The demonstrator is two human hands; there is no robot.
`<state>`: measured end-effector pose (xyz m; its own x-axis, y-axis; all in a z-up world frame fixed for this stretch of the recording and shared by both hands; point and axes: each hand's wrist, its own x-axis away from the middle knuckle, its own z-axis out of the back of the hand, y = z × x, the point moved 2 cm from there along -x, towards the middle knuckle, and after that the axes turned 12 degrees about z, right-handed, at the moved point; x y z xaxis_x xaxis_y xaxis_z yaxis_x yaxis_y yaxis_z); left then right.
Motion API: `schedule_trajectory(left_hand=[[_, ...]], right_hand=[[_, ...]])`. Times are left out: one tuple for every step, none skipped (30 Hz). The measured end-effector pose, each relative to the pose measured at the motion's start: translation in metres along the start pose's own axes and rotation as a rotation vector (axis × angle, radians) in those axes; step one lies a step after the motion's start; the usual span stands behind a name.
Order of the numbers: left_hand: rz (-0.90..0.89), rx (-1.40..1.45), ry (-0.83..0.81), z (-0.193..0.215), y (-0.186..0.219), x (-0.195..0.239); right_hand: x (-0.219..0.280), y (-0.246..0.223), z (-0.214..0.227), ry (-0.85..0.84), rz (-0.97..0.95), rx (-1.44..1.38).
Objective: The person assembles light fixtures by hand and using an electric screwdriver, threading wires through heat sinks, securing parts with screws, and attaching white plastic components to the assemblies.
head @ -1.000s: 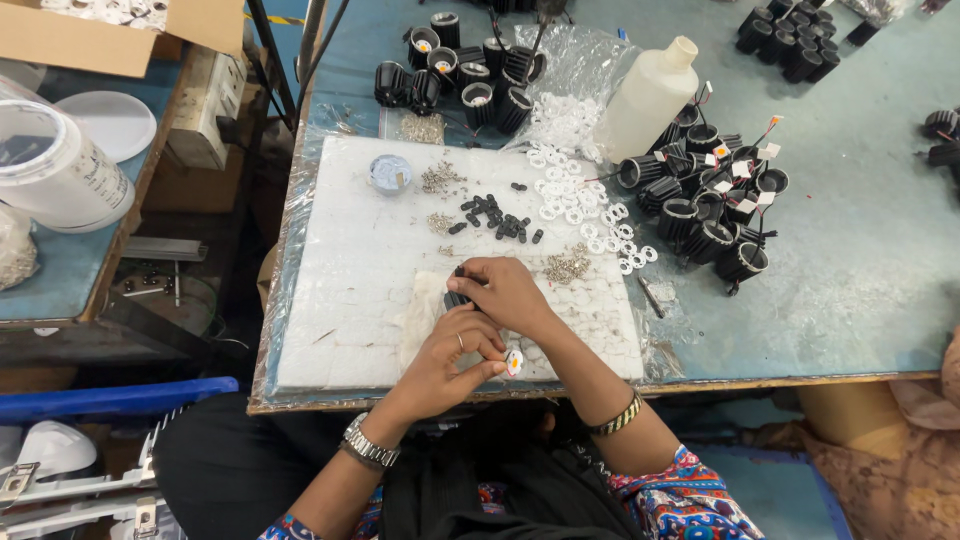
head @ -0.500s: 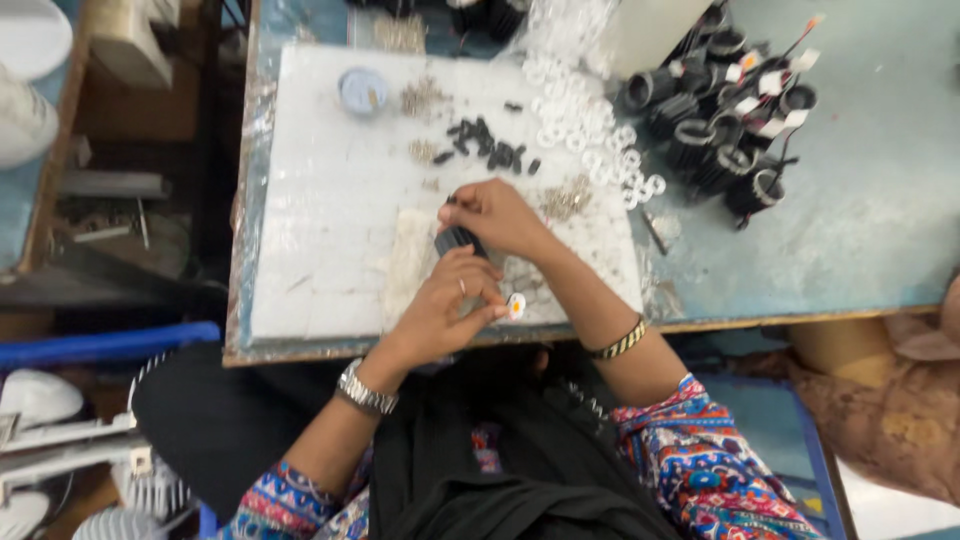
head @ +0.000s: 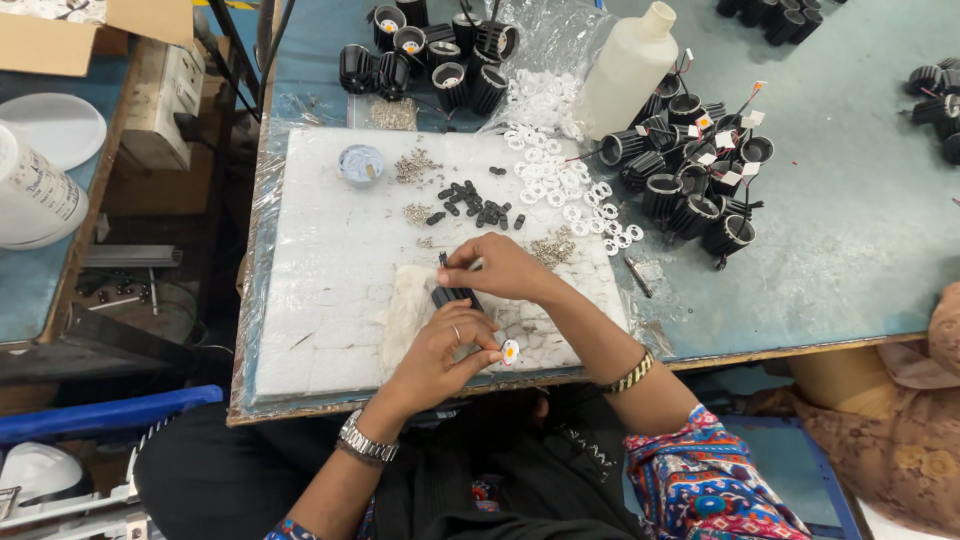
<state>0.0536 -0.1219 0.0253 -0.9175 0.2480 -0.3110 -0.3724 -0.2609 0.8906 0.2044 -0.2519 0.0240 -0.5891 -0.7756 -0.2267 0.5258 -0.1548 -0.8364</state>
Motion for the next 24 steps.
schedule_trajectory(left_hand=[[-0.003, -0.001, 0.008, 0.000, 0.001, 0.001], [-0.004, -0.017, 0.007, -0.001, 0.002, 0.001], [-0.006, -0.034, 0.006, -0.002, 0.003, 0.002], [-0.007, -0.051, 0.009, -0.002, 0.004, 0.002], [-0.018, -0.064, 0.013, -0.003, 0.005, 0.002], [-0.027, -0.079, 0.018, -0.004, 0.006, 0.002], [-0.037, -0.095, 0.023, -0.004, 0.007, 0.003], [-0.065, -0.129, 0.042, -0.004, 0.009, 0.003], [-0.093, -0.164, 0.062, -0.005, 0.012, 0.003], [-0.122, -0.197, 0.079, -0.005, 0.014, 0.003], [-0.148, -0.236, 0.111, -0.004, 0.017, 0.003], [-0.175, -0.274, 0.143, -0.003, 0.019, 0.004], [-0.202, -0.313, 0.175, -0.001, 0.021, 0.003], [-0.196, -0.342, 0.171, 0.000, 0.021, 0.002], [-0.190, -0.371, 0.167, 0.002, 0.020, 0.001], [-0.182, -0.400, 0.162, 0.004, 0.019, 0.000], [-0.154, -0.403, 0.143, 0.006, 0.016, -0.001], [-0.125, -0.408, 0.124, 0.008, 0.013, -0.002], [-0.096, -0.412, 0.105, 0.008, 0.010, -0.003], [-0.087, -0.402, 0.097, 0.008, 0.008, -0.004], [-0.077, -0.393, 0.088, 0.007, 0.006, -0.005], [-0.065, -0.382, 0.080, 0.006, 0.004, -0.006], [-0.057, -0.339, 0.074, 0.006, 0.002, -0.006], [-0.051, -0.297, 0.068, 0.007, 0.000, -0.008]], right_hand=[[0.001, -0.005, 0.003, 0.000, 0.036, 0.084], [0.002, -0.006, 0.002, -0.018, -0.046, 0.079], [0.003, -0.006, -0.001, -0.036, -0.128, 0.073], [0.004, -0.005, -0.002, -0.060, -0.207, 0.068], [0.004, -0.005, -0.002, -0.049, -0.178, -0.007], [0.003, -0.003, -0.003, -0.040, -0.146, -0.084], [0.002, -0.001, -0.003, -0.032, -0.115, -0.161], [0.001, 0.002, -0.003, -0.028, -0.131, -0.177], [-0.001, 0.003, -0.003, -0.024, -0.147, -0.193], [-0.002, 0.003, -0.002, -0.018, -0.165, -0.208], [-0.002, -0.001, -0.002, -0.005, -0.148, -0.174], [-0.001, -0.006, -0.002, 0.008, -0.130, -0.139], [-0.001, -0.013, -0.002, 0.020, -0.113, -0.104], [-0.001, -0.023, -0.001, 0.053, 0.052, -0.089], [-0.001, -0.034, -0.001, 0.083, 0.217, -0.074], [-0.001, -0.043, -0.001, 0.111, 0.381, -0.060], [-0.001, -0.048, -0.002, 0.120, 0.423, 0.043], [-0.003, -0.051, -0.003, 0.128, 0.465, 0.146], [-0.003, -0.052, -0.004, 0.135, 0.506, 0.248], [-0.005, -0.048, -0.004, 0.116, 0.386, 0.241], [-0.007, -0.043, -0.003, 0.094, 0.266, 0.232], [-0.007, -0.037, -0.004, 0.069, 0.145, 0.220], [-0.009, -0.030, -0.005, 0.081, 0.098, 0.174], [-0.012, -0.024, -0.006, 0.094, 0.052, 0.129]])
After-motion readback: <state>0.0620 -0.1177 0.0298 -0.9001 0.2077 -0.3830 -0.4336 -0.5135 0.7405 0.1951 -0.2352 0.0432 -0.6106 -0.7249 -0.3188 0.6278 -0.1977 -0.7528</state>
